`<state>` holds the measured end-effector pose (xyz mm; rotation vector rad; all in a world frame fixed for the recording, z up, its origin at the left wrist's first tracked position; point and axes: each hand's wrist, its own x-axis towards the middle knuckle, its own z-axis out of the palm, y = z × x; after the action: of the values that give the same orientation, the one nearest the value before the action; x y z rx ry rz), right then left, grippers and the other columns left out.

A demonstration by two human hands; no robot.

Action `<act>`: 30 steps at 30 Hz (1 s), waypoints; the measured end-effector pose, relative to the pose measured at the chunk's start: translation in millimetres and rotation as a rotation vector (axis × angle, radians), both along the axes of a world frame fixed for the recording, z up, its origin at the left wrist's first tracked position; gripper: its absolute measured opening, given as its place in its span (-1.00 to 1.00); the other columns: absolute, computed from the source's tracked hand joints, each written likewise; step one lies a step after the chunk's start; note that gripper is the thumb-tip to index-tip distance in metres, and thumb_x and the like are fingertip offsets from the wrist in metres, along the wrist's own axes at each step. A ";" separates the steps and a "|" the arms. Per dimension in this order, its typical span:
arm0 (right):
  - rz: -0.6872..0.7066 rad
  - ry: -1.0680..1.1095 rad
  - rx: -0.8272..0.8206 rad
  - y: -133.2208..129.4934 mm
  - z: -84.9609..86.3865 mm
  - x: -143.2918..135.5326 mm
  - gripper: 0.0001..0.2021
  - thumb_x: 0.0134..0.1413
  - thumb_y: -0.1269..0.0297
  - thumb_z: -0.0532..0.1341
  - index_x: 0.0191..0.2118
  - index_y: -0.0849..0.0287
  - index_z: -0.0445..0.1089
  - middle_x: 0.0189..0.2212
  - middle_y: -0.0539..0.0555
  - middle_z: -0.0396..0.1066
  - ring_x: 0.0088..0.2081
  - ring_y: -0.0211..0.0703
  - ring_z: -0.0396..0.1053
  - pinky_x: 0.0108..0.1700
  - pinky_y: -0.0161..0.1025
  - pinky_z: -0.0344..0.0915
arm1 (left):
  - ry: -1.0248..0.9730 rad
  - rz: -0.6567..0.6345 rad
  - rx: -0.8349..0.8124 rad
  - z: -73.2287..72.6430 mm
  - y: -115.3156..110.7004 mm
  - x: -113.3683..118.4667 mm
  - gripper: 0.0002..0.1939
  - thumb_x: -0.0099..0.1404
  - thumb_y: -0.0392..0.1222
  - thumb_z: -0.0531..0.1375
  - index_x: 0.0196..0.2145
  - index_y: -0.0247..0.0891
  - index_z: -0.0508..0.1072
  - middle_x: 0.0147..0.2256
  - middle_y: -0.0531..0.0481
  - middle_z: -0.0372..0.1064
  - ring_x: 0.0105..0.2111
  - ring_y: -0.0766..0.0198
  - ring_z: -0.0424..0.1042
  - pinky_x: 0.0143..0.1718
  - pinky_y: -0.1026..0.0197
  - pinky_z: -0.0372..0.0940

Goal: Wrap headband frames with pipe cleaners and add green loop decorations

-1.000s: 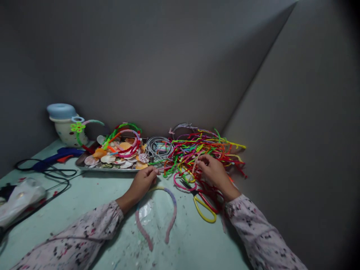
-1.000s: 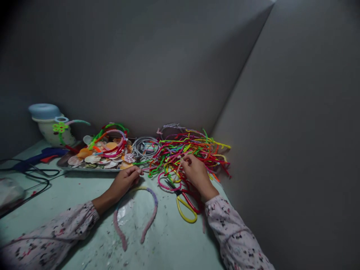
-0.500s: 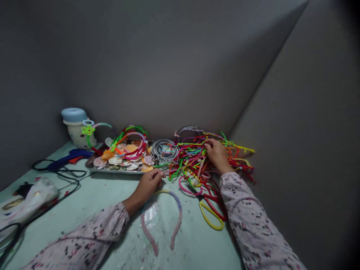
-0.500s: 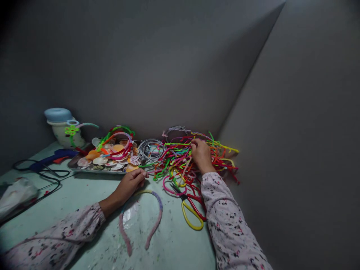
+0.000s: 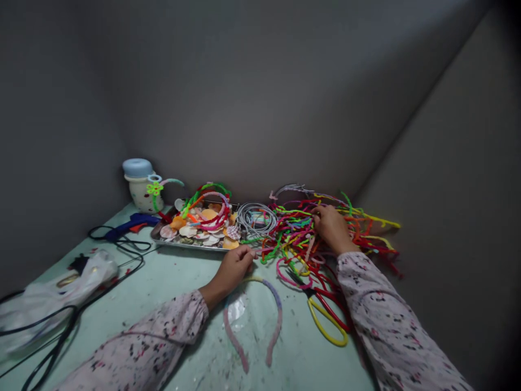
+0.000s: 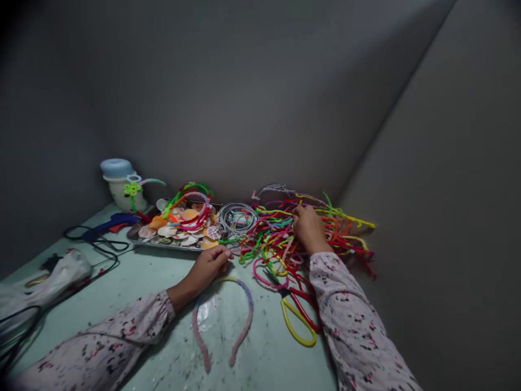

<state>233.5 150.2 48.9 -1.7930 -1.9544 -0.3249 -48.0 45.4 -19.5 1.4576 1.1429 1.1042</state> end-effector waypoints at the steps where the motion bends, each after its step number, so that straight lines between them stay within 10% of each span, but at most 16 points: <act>1: 0.011 0.016 0.020 0.2 -2.6 0.9 -0.74 0.16 0.31 0.08 -0.13 0.18 0.48 -0.22 0.23 0.38 -0.23 -0.02 0.36 -0.18 -0.16 0.23 | 0.001 0.002 0.001 0.1 -0.3 -0.2 -0.73 0.25 -0.01 0.07 -0.42 -0.28 0.37 -0.64 0.13 0.19 -0.64 0.39 0.06 -0.59 0.33 -0.05; 12: 0.138 0.174 0.035 -2.3 -6.5 16.3 -0.58 0.06 0.36 0.15 0.08 0.22 0.31 -0.15 0.19 0.46 -0.16 -0.01 0.40 -0.11 -0.13 0.28 | -0.006 -0.004 -0.014 1.9 -1.4 -0.3 -0.75 0.24 -0.04 0.08 -0.42 -0.27 0.36 -0.63 0.14 0.18 -0.64 0.39 0.08 -0.58 0.32 -0.02; 18: 0.169 0.165 -0.046 -9.9 -4.0 25.4 -0.85 0.02 0.38 0.17 -0.26 0.19 0.44 -0.26 0.11 0.44 -0.22 -0.09 0.38 -0.15 -0.19 0.26 | 0.013 -0.009 -0.011 0.4 -0.3 -0.4 -0.70 0.26 0.02 0.07 -0.39 -0.28 0.38 -0.63 0.14 0.18 -0.64 0.39 0.05 -0.59 0.32 -0.06; 30: 0.253 0.195 -0.002 -20.2 -1.3 -1.8 -0.84 0.09 0.27 0.16 -0.26 0.15 0.48 -0.30 0.09 0.41 -0.26 -0.12 0.36 -0.16 -0.22 0.25 | 0.030 0.006 -0.073 5.2 -0.6 1.3 -0.66 0.23 0.09 0.09 -0.38 -0.27 0.39 -0.64 0.13 0.17 -0.66 0.40 0.05 -0.61 0.34 -0.08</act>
<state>231.6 130.0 47.6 -1.4941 -2.0101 -0.0620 -46.7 44.9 -14.4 1.4189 1.1978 1.0370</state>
